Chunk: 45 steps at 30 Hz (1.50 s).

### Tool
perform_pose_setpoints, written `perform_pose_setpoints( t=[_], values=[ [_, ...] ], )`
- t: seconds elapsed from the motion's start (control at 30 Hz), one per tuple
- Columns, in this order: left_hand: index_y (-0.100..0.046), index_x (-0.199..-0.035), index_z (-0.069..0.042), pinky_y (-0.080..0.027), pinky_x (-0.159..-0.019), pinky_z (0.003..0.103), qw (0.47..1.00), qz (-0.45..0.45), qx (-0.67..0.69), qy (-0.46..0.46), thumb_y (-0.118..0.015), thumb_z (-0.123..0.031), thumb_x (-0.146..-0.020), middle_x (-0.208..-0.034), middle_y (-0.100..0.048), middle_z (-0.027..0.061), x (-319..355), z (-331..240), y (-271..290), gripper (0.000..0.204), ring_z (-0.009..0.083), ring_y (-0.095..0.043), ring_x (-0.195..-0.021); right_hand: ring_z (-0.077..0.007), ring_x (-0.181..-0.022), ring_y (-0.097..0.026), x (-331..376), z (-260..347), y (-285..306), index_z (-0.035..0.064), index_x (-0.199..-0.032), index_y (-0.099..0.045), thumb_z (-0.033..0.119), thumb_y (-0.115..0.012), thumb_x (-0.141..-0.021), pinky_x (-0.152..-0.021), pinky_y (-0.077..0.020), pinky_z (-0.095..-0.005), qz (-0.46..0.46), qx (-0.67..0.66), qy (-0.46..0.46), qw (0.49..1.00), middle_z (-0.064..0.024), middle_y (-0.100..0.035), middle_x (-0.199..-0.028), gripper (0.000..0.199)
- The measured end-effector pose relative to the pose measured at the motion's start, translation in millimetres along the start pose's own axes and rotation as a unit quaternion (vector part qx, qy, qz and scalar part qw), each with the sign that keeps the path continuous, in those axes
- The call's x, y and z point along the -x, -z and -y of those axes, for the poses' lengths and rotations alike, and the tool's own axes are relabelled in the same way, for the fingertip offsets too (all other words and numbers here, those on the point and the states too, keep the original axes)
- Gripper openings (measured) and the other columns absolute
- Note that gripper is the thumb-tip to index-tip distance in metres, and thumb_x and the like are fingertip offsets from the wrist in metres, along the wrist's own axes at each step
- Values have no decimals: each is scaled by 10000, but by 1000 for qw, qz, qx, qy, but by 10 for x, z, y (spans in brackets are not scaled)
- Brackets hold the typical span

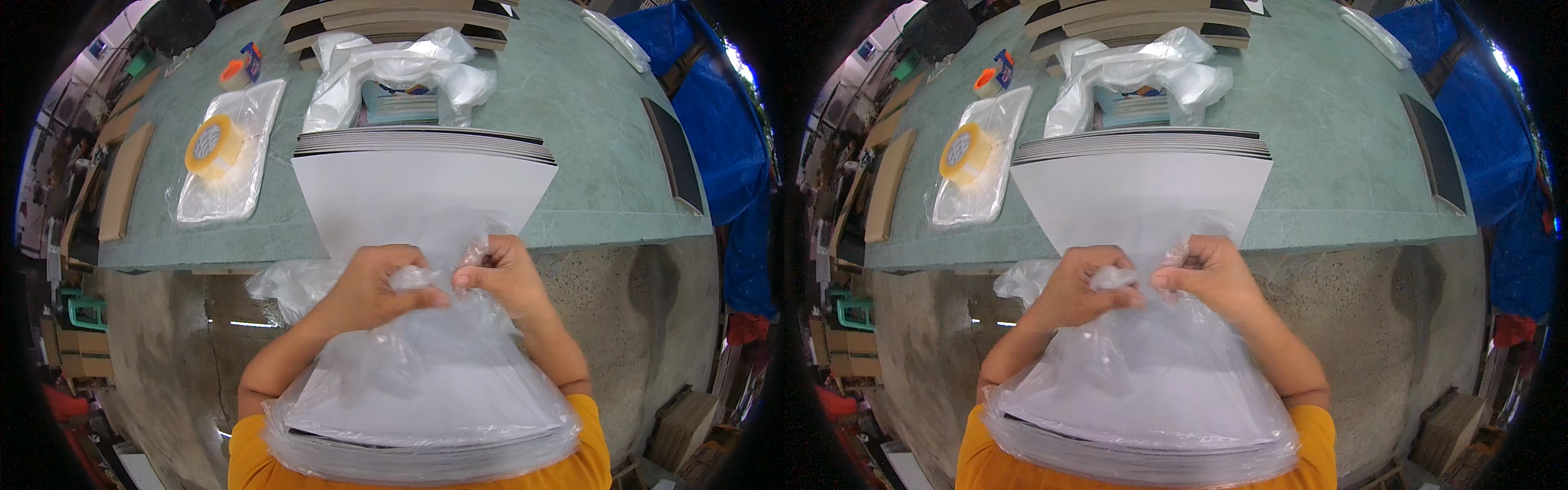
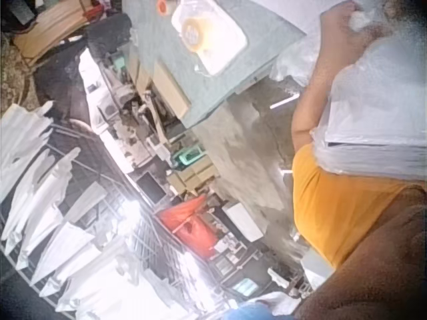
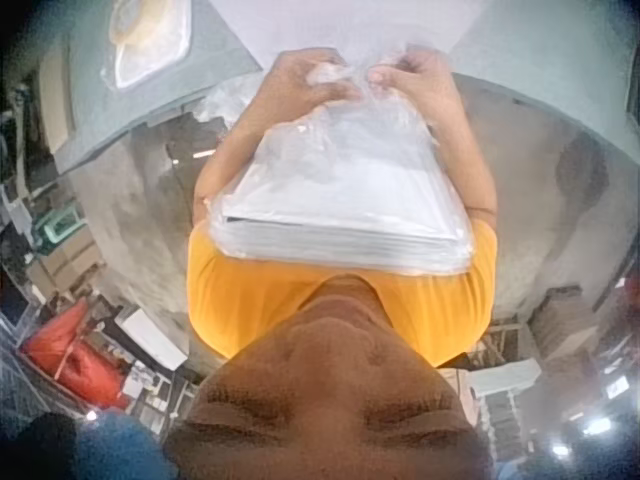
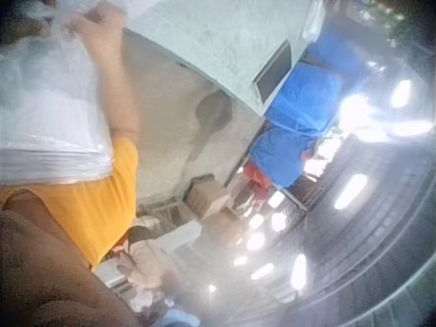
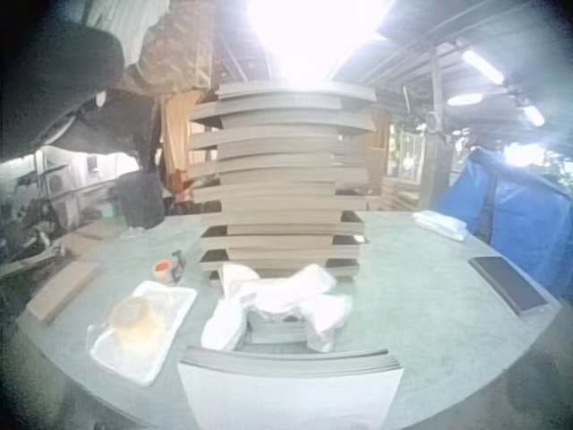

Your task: The person places plastic film over black boards and white paper sheets, wrapping the top edge of each item before stacking it. The person then picks up a roll of tape from the work table.

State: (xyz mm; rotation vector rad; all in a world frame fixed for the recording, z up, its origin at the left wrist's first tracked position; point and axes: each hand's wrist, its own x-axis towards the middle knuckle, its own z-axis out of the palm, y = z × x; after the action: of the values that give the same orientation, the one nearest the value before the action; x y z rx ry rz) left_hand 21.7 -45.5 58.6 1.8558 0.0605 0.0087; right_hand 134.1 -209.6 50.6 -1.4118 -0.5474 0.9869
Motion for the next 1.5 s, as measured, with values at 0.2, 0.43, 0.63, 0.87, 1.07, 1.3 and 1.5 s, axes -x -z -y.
perform_pose_setpoints(
  t=[0.2,0.43,0.63,0.87,1.07,1.3,1.5],
  values=[
    [-553,-691,5,-390,-580,225,998,-43,0,-37,-652,-108,-737,-674,-556,25,27,167,-5,157,74,-476,-633,-121,-477,-456,-156,-423,42,17,-723,-593,254,-500,-861,-450,-352,-218,118,-341,82,929,-34,-523,-573,289],
    [-546,-679,-7,-377,-541,217,987,-120,-109,25,-706,-97,-676,-643,-546,13,309,185,445,185,70,-466,-596,-128,-520,-491,-81,-224,79,9,-700,-572,320,-444,-877,-488,-383,-216,1,-19,119,993,-38,-531,-570,380],
    [-561,-723,-17,-387,-571,234,999,-28,-34,27,-727,-146,-662,-669,-562,13,64,10,224,218,84,-471,-625,-120,-630,-527,-248,-41,-198,1,-741,-569,153,-553,-827,-586,-417,-231,94,2,24,995,-71,-573,-696,175],
    [-572,-706,-37,-383,-623,202,984,-118,51,120,-682,-101,-694,-655,-541,-23,192,260,192,127,47,-483,-675,-125,-624,-504,-292,-181,-47,26,-785,-508,178,-557,-821,-573,-407,-242,143,-403,-7,904,-59,-542,-691,164],
    [-588,-775,-10,-454,-647,296,942,-288,-7,169,-681,-161,-690,-784,-617,48,683,511,1014,197,161,-573,-690,-145,-640,-513,-126,-130,249,7,-759,-552,216,-518,-844,-573,-411,-260,72,-201,83,973,-92,-570,-690,228],
    [-520,-680,-31,-374,-508,257,987,-81,-139,-17,-751,-206,-636,-576,-482,43,151,35,348,294,121,-469,-545,-97,-657,-535,-337,-25,-342,-22,-853,-608,156,-580,-811,-572,-421,-215,85,93,52,991,-64,-603,-722,186],
    [-533,-695,-34,-361,-510,226,995,-82,-40,48,-736,-197,-665,-573,-485,13,150,87,287,261,79,-431,-553,-63,-616,-515,-371,-133,-198,20,-799,-582,120,-627,-774,-545,-418,-197,101,-151,-31,983,-17,-582,-720,112]
  ],
)
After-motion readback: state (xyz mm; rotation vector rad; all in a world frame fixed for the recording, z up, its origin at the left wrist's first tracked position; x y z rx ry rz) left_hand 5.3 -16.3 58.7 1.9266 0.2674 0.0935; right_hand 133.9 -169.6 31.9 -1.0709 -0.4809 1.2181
